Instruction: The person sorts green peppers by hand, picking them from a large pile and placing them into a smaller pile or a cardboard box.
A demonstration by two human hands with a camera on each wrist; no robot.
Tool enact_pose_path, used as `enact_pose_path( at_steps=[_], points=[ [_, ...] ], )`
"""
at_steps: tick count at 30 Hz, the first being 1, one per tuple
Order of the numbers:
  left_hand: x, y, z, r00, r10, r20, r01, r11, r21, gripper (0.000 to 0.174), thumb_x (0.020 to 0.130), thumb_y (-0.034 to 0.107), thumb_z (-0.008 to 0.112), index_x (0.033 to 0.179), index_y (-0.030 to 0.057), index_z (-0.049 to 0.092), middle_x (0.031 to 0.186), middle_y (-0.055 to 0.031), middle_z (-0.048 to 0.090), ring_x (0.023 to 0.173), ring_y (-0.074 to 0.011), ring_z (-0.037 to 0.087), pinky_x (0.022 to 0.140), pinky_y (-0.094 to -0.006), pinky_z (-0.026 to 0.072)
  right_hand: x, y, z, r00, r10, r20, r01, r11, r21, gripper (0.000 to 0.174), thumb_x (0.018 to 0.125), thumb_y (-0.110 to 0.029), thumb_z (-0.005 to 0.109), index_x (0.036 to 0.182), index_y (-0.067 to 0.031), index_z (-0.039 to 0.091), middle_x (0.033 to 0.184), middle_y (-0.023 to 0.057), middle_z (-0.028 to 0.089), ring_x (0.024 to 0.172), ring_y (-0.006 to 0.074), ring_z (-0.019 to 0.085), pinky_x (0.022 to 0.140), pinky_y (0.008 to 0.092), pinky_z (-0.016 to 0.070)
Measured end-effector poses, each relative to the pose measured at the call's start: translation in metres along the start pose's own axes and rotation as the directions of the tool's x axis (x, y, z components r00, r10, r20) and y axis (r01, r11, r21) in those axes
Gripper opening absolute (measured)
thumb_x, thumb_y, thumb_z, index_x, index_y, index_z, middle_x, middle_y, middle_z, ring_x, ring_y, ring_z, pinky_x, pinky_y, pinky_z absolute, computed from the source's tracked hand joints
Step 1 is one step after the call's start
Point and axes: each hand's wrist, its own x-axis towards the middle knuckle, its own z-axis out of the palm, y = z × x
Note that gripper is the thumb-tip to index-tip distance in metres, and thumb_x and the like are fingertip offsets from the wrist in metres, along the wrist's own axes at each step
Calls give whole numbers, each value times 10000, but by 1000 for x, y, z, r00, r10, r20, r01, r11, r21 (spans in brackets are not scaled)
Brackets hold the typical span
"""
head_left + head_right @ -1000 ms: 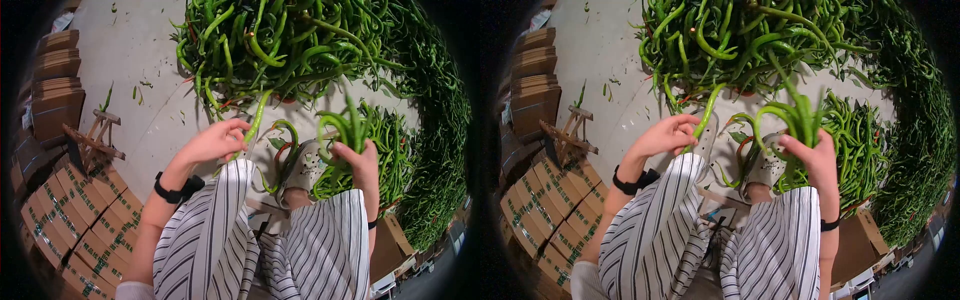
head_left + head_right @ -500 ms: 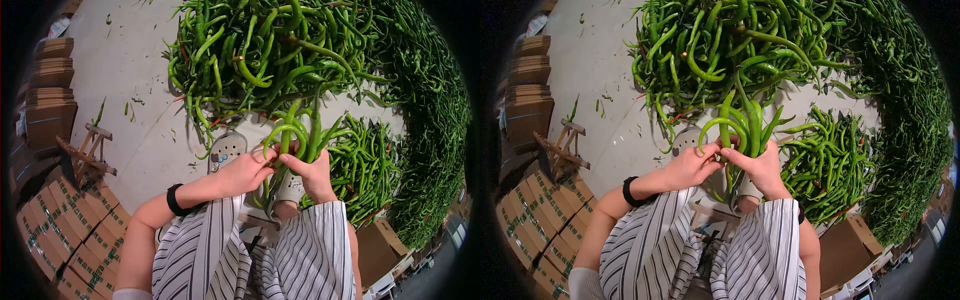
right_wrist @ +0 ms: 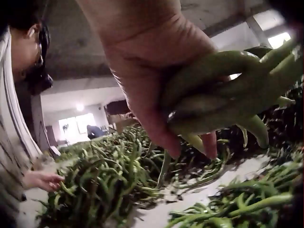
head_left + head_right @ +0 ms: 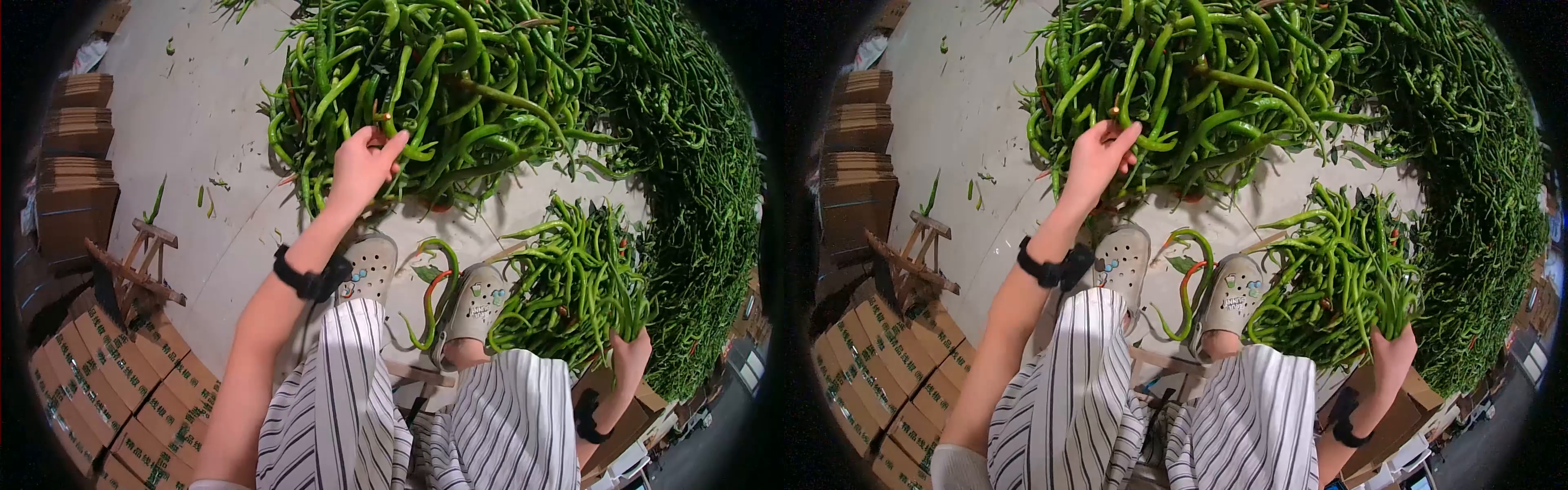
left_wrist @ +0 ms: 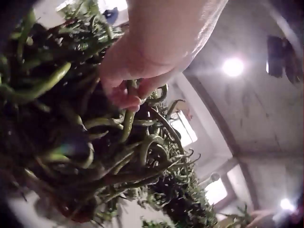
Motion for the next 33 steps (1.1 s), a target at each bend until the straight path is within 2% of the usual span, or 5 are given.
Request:
enact_pose_path(
  at_steps=[7,17,22,29,33],
  points=[
    [-55,16,-32,947,-162,279,278,849,-449,186,833,111,593,930,-42,550,851,-147,614,614,-160,586,574,-263,499,-5,-61,-3,981,-74,178,29,969,247,232,696,-27,654,902,31,564,719,5,572,660,70,460,620,220,400],
    [-109,16,-63,781,-103,616,417,820,-392,164,782,-3,622,923,-48,551,951,-228,603,790,-286,648,686,-325,554,8,-153,14,871,-231,435,-45,842,538,292,673,-10,699,939,30,583,752,18,597,633,52,528,543,172,415],
    [-111,42,-12,806,48,590,-105,992,64,226,770,79,657,927,-55,565,863,-166,619,783,-235,642,680,-303,524,-8,-193,41,841,-369,396,-101,612,784,391,696,-39,729,1049,26,575,860,43,626,638,41,529,558,171,429],
    [-91,29,50,468,505,725,-848,488,208,157,800,144,593,850,-5,602,814,-153,586,742,-284,581,665,-358,473,4,-177,69,939,-127,320,-189,587,787,385,683,-85,738,1014,6,563,823,22,603,673,88,562,632,204,450],
    [-41,38,8,838,531,127,-503,660,557,138,808,102,591,836,-33,597,766,-168,589,726,-310,586,644,-362,463,13,-139,55,956,-50,289,-229,489,842,396,692,-79,701,1048,9,551,856,37,593,744,100,562,703,234,444]
  ],
)
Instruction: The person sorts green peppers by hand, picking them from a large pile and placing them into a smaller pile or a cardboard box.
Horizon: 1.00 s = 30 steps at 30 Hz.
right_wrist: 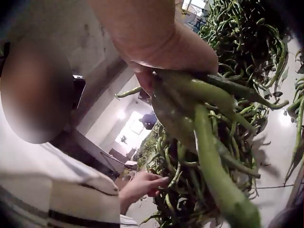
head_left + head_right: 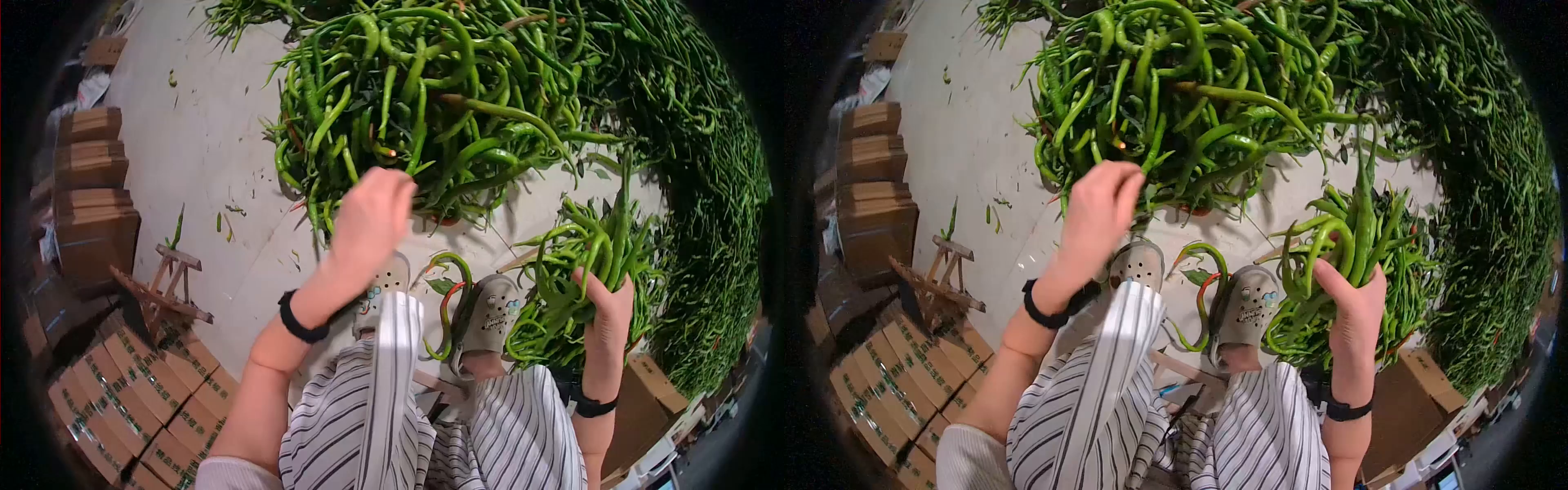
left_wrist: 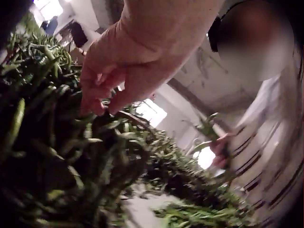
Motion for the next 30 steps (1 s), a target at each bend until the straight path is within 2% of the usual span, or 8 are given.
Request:
enact_pose_path(
  at_steps=[2,5,6,9,11,15,23,30],
  points=[
    [12,-32,20,998,-22,57,5,957,291,212,786,155,621,824,-52,595,764,-182,600,668,-321,586,628,-373,467,-1,7,-12,999,38,1,-38,999,37,377,697,-87,694,1035,11,559,855,36,592,744,100,562,700,230,443],
    [11,-48,42,992,-61,110,37,976,216,265,762,182,646,845,-61,581,682,-179,584,610,-324,570,594,-357,464,-4,8,-9,999,38,4,-38,998,48,264,697,-81,651,917,3,532,732,30,533,636,118,533,583,241,427],
    [7,-37,32,964,-167,208,147,983,110,249,761,184,662,822,-42,577,586,-105,575,507,-206,553,499,-297,433,-3,11,-10,998,45,31,-47,998,49,259,697,-82,652,910,2,531,724,35,535,623,122,534,573,244,428],
    [-29,-3,-7,685,-318,656,590,770,-243,186,777,159,670,794,-5,584,568,-8,555,473,-64,498,438,-211,364,-1,14,-9,983,125,136,-125,992,-9,275,693,-80,666,915,19,537,738,61,596,612,142,574,582,258,467],
    [-52,10,-16,573,-240,783,654,710,-261,165,773,122,656,782,-16,566,599,19,539,545,-5,448,462,-202,372,2,16,-4,945,179,275,-177,984,-30,306,705,-84,709,965,15,581,827,51,622,726,103,593,652,231,473],
    [-63,25,2,762,64,645,241,896,-373,149,773,113,677,789,8,573,588,12,486,499,-46,416,447,-208,319,2,28,21,926,123,356,-133,991,4,341,693,-61,730,995,13,591,877,48,633,766,98,591,699,230,480],
    [-40,57,14,708,177,683,208,872,-443,185,782,127,638,817,2,506,662,-81,481,535,-173,469,508,-279,382,-1,33,33,955,29,296,-100,969,227,241,700,-15,704,918,6,602,860,39,627,769,102,591,722,240,476],
    [-43,56,24,710,237,663,175,853,-492,197,782,132,642,801,10,488,657,-80,468,531,-180,460,497,-294,368,-4,31,28,962,36,270,-97,971,217,222,695,-8,681,904,12,608,842,45,626,761,107,594,723,239,474]
  ],
)
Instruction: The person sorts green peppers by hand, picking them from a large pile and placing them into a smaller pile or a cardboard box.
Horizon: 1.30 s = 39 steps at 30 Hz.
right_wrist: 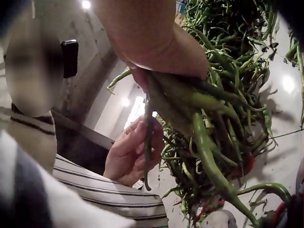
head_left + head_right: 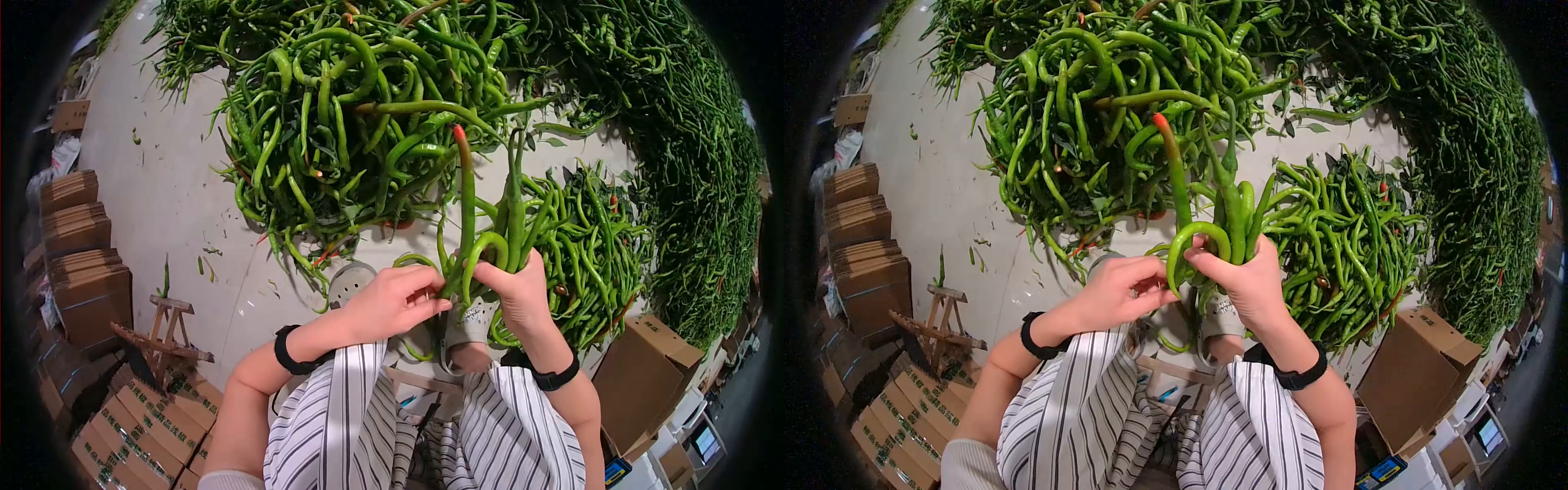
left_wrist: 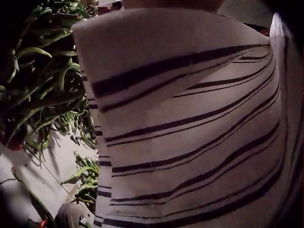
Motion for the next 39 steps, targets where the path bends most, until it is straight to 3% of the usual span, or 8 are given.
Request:
enact_pose_path(
  at_steps=[9,13,18,23,29,31,36,39],
  points=[
    [3,-9,-12,966,-238,-101,193,924,-331,232,810,131,616,1004,12,572,763,-48,520,588,-72,495,558,-203,404,-10,9,-19,999,-33,0,31,954,-299,259,675,-31,674,909,19,576,822,49,616,700,112,577,675,239,463],
    [17,-10,-35,974,16,-224,26,982,185,215,790,27,597,1000,2,563,911,-80,551,717,-122,543,598,-221,437,-37,-25,-76,931,-192,-309,25,882,-471,287,680,-48,688,936,35,587,835,47,625,730,107,576,680,236,464],
    [85,-11,-76,687,617,-383,-75,584,808,277,760,-46,560,1032,6,551,1047,-131,547,873,-270,535,777,-336,448,-88,-50,-154,857,-246,-453,-260,552,-792,270,689,-25,652,948,25,591,841,41,627,716,107,557,666,250,446],
    [110,-17,-96,799,495,-341,57,503,863,321,737,-34,590,1053,7,552,969,-106,559,898,-273,524,812,-324,435,-95,-45,-159,817,-322,-479,-186,639,-747,257,699,-7,630,952,21,595,825,32,625,730,91,538,677,240,431],
    [68,53,-101,560,301,-772,-291,944,157,192,861,65,553,1026,-31,569,908,-66,593,839,-177,611,706,-264,478,-81,-51,-131,873,-271,-406,-97,719,-688,270,711,-13,635,972,35,583,851,33,625,761,69,533,694,218,426],
    [49,69,-115,602,192,-775,-564,789,-243,254,895,86,510,1113,-45,514,936,-101,591,858,-255,620,739,-309,513,-78,-54,-126,883,-261,-390,-91,719,-689,282,711,-6,631,983,38,573,890,43,630,773,73,541,702,218,428],
    [12,66,-96,810,16,-586,-253,911,-325,209,863,51,535,1057,-24,513,927,-111,592,813,-214,628,660,-276,522,-75,-51,-128,886,-285,-364,-34,745,-666,294,706,7,624,993,33,566,913,50,629,775,78,544,694,221,431],
    [-2,24,-59,955,-234,-183,172,937,-303,225,800,-6,597,1008,-18,512,916,-99,595,781,-175,619,709,-282,533,-76,-53,-127,873,-308,-379,-30,741,-671,276,702,0,627,972,28,576,873,41,625,738,66,522,656,215,419]
  ],
)
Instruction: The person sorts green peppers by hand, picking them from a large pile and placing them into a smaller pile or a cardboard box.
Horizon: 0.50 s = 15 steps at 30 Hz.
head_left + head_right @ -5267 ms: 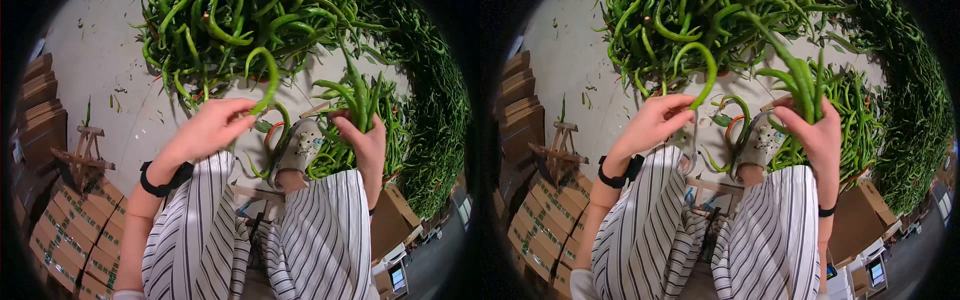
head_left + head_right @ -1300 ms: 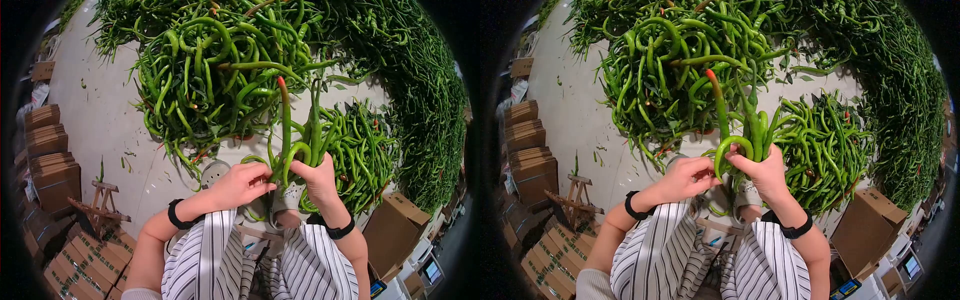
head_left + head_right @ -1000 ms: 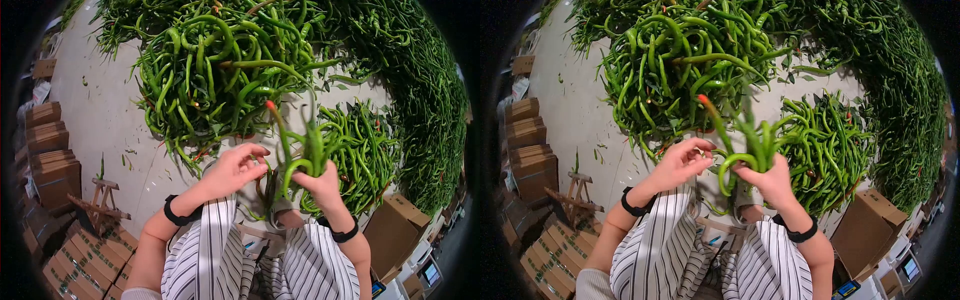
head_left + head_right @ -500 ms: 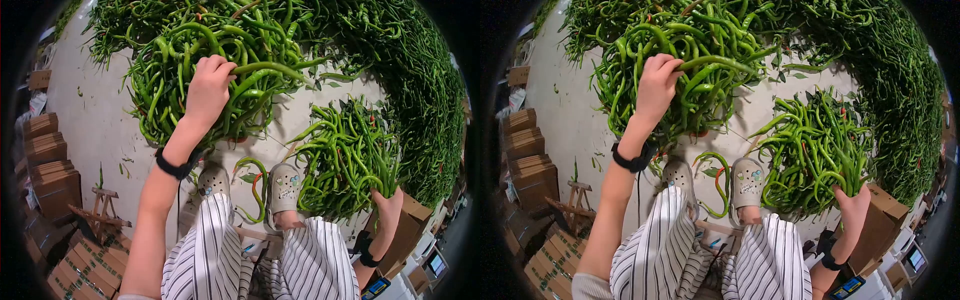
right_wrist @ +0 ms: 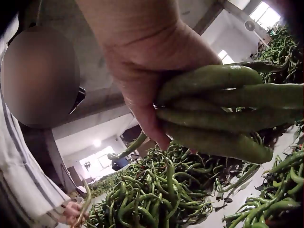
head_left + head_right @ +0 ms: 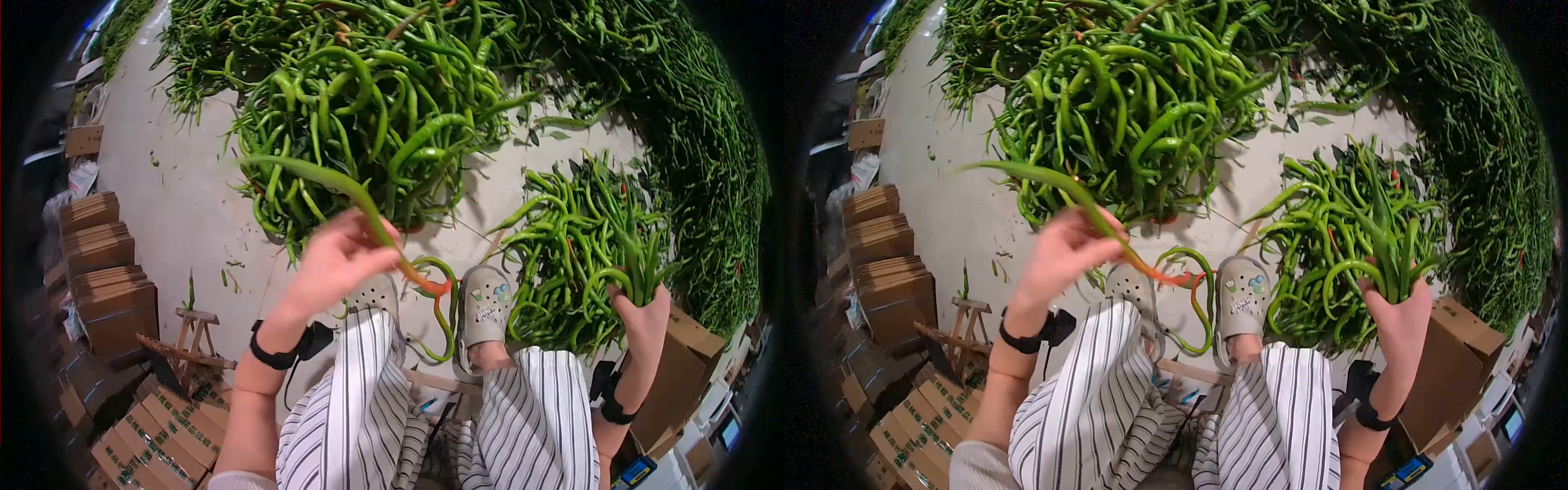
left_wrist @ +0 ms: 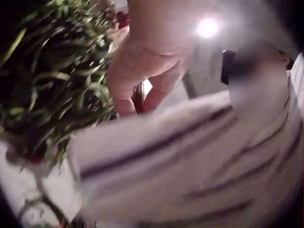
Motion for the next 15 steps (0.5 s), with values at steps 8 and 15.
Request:
enact_pose_path(
  at_steps=[8,15],
  points=[
    [-2,-45,-5,972,-137,190,217,834,-508,234,832,24,552,1049,-7,469,968,-147,588,894,-268,620,751,-325,539,1,5,5,998,5,-64,-9,998,-54,225,682,-36,674,877,33,586,729,6,592,615,56,475,563,209,388],
    [2,-33,-20,973,101,208,64,748,-661,214,840,6,529,1035,9,442,993,-159,568,922,-340,609,758,-372,540,3,9,7,999,-17,-30,17,1000,-6,281,676,-71,691,909,41,579,760,27,608,646,62,498,590,211,404]
  ],
)
